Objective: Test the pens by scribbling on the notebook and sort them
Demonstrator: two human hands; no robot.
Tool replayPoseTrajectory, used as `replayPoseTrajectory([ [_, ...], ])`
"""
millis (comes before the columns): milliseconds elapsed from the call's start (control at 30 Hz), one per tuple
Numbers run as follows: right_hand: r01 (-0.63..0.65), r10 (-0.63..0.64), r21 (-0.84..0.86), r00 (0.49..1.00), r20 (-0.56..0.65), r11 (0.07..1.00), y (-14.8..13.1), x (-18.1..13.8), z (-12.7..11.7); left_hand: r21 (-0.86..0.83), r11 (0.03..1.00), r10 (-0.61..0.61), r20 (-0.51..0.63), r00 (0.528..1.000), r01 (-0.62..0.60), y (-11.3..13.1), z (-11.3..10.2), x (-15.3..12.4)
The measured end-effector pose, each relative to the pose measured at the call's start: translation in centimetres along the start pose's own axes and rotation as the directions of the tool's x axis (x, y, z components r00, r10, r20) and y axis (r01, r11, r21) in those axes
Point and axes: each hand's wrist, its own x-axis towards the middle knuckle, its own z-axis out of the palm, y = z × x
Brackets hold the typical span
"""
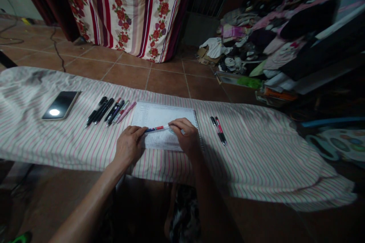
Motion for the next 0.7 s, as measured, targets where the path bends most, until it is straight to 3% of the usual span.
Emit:
replayPoseTrajectory([
  [267,0.012,-0.014,0.078,1.000,0.022,0.997,-0.68,0.06,0.41,-0.099,0.995,-0.007,0.004,1.000,0.008,0.14,0.90,-0.02],
  [533,-0.152,0.153,0.208,0.988,0.010,0.966,-0.73,-0.03,0.37,-0.154,0.987,-0.055,0.016,0.998,0.056,0.57,0.80,0.11],
  [700,-0.135,0.146,0.185,0.988,-0.050,0.973,-1.05,0.18,-0.02,-0.193,0.974,-0.120,0.022,0.993,0.122,0.90,0.84,0.03],
])
